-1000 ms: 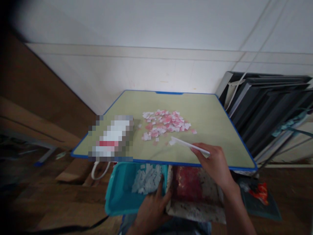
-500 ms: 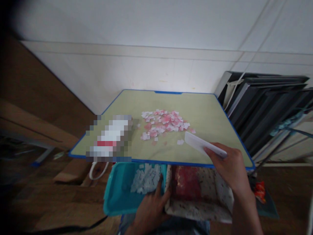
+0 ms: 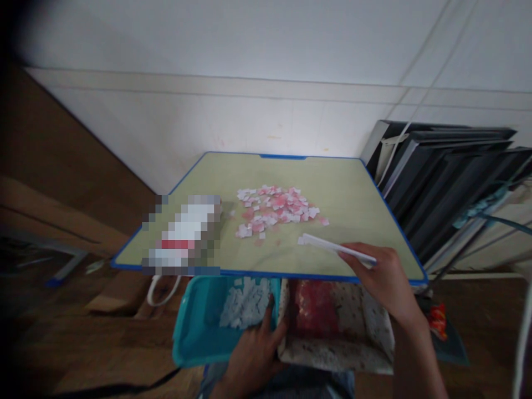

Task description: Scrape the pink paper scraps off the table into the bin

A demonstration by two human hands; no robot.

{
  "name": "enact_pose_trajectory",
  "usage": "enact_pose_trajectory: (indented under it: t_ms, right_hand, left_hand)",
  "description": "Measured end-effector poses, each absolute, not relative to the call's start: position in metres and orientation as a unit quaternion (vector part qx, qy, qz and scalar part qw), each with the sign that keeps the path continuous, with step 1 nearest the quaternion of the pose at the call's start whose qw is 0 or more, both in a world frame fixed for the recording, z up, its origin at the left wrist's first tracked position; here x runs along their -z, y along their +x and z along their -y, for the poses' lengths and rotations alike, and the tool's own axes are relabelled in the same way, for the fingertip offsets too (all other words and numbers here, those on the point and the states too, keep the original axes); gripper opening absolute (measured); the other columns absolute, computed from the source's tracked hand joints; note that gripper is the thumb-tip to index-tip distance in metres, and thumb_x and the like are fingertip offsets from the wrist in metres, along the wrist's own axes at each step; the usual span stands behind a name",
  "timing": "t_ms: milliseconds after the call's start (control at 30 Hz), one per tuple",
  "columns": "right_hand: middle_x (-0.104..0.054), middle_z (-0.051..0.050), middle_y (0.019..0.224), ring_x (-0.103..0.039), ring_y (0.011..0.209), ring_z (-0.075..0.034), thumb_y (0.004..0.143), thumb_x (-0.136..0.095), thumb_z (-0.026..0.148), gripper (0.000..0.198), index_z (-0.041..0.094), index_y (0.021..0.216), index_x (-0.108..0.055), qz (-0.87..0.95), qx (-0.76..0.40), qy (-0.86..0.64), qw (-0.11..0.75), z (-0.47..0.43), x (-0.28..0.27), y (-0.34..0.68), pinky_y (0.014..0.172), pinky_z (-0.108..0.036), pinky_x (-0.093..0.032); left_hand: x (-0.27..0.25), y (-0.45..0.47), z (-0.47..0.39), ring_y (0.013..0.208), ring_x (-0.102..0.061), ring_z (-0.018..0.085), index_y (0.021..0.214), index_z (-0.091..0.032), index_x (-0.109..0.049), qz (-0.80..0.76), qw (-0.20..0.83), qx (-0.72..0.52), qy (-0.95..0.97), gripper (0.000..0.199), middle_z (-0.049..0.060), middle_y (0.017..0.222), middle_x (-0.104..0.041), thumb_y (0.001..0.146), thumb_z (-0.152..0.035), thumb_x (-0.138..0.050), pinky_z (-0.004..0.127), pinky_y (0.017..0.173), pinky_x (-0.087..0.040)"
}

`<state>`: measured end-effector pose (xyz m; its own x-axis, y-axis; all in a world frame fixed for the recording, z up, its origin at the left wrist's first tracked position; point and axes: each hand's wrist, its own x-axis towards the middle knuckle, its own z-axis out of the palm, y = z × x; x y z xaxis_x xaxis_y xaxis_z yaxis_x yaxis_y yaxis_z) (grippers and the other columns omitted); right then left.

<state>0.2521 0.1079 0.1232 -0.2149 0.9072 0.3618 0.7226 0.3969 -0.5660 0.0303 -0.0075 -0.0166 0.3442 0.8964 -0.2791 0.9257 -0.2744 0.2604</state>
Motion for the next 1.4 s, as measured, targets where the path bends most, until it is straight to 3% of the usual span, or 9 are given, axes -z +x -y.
enact_pose_trajectory:
  t_ms: [200, 367, 533, 700, 1000, 1067, 1267, 1400]
  right_hand:
    - [-0.069, -0.003, 0.064, -0.061, 0.051, -0.016, 0.075, -0.055, 0.038, 0.025, 0.017, 0.075, -0.069, 0.778, -0.143, -0.542, 0.284, -0.109, -0.128, 0.264, 0.045, -0.023, -0.047]
    - [-0.07, -0.007, 0.073, -0.064, 0.061, -0.02, 0.074, -0.055, 0.04, 0.03, 0.013, 0.078, -0.068, 0.759, -0.142, -0.549, 0.32, -0.12, -0.119, 0.266, 0.052, -0.026, -0.049]
    - [-0.07, -0.004, 0.069, -0.062, 0.055, -0.018, 0.072, -0.058, 0.039, 0.026, 0.016, 0.076, -0.069, 0.769, -0.193, -0.541, 0.281, -0.121, -0.117, 0.275, 0.048, -0.025, -0.047]
    - [-0.07, -0.004, 0.073, -0.063, 0.062, -0.019, 0.07, -0.06, 0.041, 0.025, 0.018, 0.075, -0.07, 0.75, -0.232, -0.537, 0.307, -0.123, -0.111, 0.281, 0.054, -0.026, -0.049]
    - [-0.07, -0.006, 0.071, -0.063, 0.063, -0.019, 0.072, -0.059, 0.036, 0.024, 0.017, 0.078, -0.071, 0.763, -0.34, -0.498, 0.234, -0.122, -0.106, 0.302, 0.055, -0.025, -0.048]
    - [-0.071, -0.005, 0.072, -0.063, 0.063, -0.019, 0.072, -0.059, 0.036, 0.022, 0.019, 0.078, -0.072, 0.768, -0.332, -0.494, 0.236, -0.119, -0.107, 0.309, 0.055, -0.025, -0.048]
    - [-0.07, -0.002, 0.068, -0.062, 0.056, -0.018, 0.067, -0.063, 0.039, 0.021, 0.02, 0.073, -0.07, 0.729, -0.225, -0.545, 0.347, -0.126, -0.104, 0.295, 0.048, -0.024, -0.048]
    - [-0.071, -0.004, 0.07, -0.063, 0.059, -0.018, 0.07, -0.06, 0.039, 0.024, 0.018, 0.075, -0.07, 0.754, -0.22, -0.523, 0.332, -0.139, -0.105, 0.269, 0.052, -0.025, -0.049]
  left_hand:
    - [0.016, 0.03, 0.006, 0.081, -0.059, 0.028, 0.132, -0.032, -0.01, -0.566, 0.202, 0.061, 0.797, 0.085, 0.022, 0.14, -0.005, 0.066, -0.041, -0.062, 0.038, 0.065, -0.046]
    - [0.021, 0.029, 0.008, 0.081, -0.059, 0.031, 0.132, -0.031, -0.013, -0.564, 0.189, 0.029, 0.804, 0.081, 0.025, 0.139, -0.008, 0.067, -0.042, -0.061, 0.04, 0.064, -0.046]
    - [0.022, 0.029, 0.008, 0.08, -0.059, 0.032, 0.132, -0.032, -0.012, -0.567, 0.191, 0.022, 0.801, 0.087, 0.025, 0.138, -0.01, 0.063, -0.042, -0.064, 0.041, 0.062, -0.047]
    - [0.02, 0.029, 0.007, 0.08, -0.059, 0.031, 0.13, -0.032, -0.018, -0.565, 0.201, 0.037, 0.799, 0.083, 0.023, 0.139, -0.009, 0.062, -0.038, -0.065, 0.041, 0.063, -0.047]
    - [0.017, 0.029, 0.006, 0.089, -0.056, 0.031, 0.13, -0.034, -0.018, -0.573, 0.229, 0.045, 0.786, 0.083, 0.019, 0.142, 0.0, 0.062, -0.039, -0.066, 0.04, 0.07, -0.045]
    - [0.017, 0.029, 0.006, 0.088, -0.057, 0.031, 0.13, -0.034, -0.018, -0.574, 0.228, 0.048, 0.785, 0.084, 0.02, 0.141, 0.0, 0.061, -0.04, -0.066, 0.04, 0.069, -0.045]
    - [0.019, 0.029, 0.005, 0.088, -0.057, 0.033, 0.13, -0.034, -0.018, -0.572, 0.222, 0.044, 0.788, 0.083, 0.023, 0.14, 0.001, 0.062, -0.039, -0.066, 0.042, 0.068, -0.045]
    - [0.019, 0.03, 0.005, 0.084, -0.059, 0.031, 0.132, -0.035, -0.006, -0.572, 0.217, 0.038, 0.79, 0.092, 0.024, 0.14, 0.003, 0.062, -0.037, -0.066, 0.041, 0.067, -0.046]
